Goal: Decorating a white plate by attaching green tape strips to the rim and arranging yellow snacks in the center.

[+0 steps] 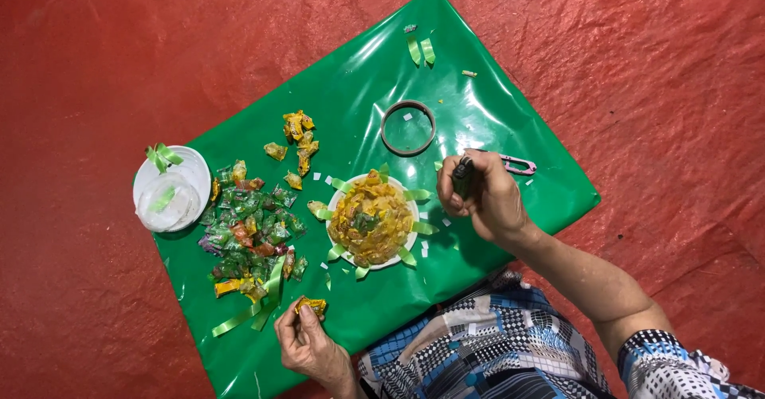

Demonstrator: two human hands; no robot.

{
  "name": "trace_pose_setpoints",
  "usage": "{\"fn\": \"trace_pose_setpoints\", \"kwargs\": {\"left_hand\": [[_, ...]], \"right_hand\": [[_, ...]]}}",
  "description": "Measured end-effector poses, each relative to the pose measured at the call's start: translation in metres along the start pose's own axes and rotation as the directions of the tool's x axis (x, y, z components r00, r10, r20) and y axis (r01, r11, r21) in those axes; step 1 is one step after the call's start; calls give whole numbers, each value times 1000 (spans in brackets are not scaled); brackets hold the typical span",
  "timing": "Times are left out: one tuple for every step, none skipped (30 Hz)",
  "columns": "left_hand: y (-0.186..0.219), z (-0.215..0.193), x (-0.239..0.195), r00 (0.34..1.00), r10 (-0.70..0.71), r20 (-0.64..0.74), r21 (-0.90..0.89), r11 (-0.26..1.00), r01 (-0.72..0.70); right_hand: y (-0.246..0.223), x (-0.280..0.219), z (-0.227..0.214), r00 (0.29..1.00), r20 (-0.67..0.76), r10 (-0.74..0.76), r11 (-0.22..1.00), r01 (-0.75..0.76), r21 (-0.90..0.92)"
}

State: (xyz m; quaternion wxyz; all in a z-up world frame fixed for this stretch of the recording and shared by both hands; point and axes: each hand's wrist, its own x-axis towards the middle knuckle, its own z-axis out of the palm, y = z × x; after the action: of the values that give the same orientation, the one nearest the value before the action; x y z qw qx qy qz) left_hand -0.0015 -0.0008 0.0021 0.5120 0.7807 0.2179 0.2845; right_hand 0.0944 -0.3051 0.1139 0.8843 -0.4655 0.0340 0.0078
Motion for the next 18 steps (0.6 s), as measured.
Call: {"fn": "trace_pose_setpoints", "kwargs": {"left_hand": [[1,0,0,1000,-1,-2,0,1000,1],[2,1,0,1000,2,-8,3,1000,-2],[3,1,1,1000,8,-12,6,1000,-8],[1,1,0,1000,9,-11,5,1000,-9],[-1,1,0,1000,6,-7,-3,1000,-6],[-2,1,0,1000,4,-4,-11,1000,-4],[-1,1,0,1000,8,-8,-17,1000,-8],[0,1,0,1000,-4,-2,-10,1000,4],[0,0,0,1000,-16,2,-2,1000,16],[-3,0,0,1000,-13,-4,-8,1000,13],[-7,0,0,1000,-12,-4,-5,1000,12],[-10,1,0,1000,-11,-4,-2,1000,11],[-7,1,0,1000,-11,-7,-5,1000,11],[-5,2,0,1000,-13,-5,-1,1000,13],[-2,2,0,1000,-16,-4,2,1000,16],[-4,3,-1,1000,-16,-7,-1,1000,16],[-5,2,-1,1000,-9,-4,-4,1000,9],[-7,2,0,1000,-2,0,-8,1000,2]], "right_hand": [[-1,-1,2,1000,2,1,1000,-1,-1],[-2,-1,3,1000,7,-4,1000,4,7],[-3,-2,4,1000,9,-12,1000,12,16],[-2,-1,3,1000,9,-13,1000,13,16],[-1,1,2,1000,9,7,999,-7,41],[-1,2,1,1000,10,27,997,-28,67],[0,2,-1,1000,16,21,998,-22,65],[1,2,-4,997,29,68,992,-70,105],[2,3,-6,992,46,115,982,-120,144],[-1,-2,-7,992,53,110,983,-117,141],[-5,-7,-8,984,139,115,974,-139,181],[-8,-11,-9,968,223,115,962,-165,217],[-7,-12,-16,967,227,114,963,-164,215],[-6,-12,-23,978,199,56,958,-109,265],[-5,-13,-30,986,169,-1,948,-53,313],[-10,-10,-32,985,173,-2,949,-53,311],[-14,-7,-33,996,88,29,991,-41,130],[-19,-5,-35,999,-3,45,997,-45,-57]]}}
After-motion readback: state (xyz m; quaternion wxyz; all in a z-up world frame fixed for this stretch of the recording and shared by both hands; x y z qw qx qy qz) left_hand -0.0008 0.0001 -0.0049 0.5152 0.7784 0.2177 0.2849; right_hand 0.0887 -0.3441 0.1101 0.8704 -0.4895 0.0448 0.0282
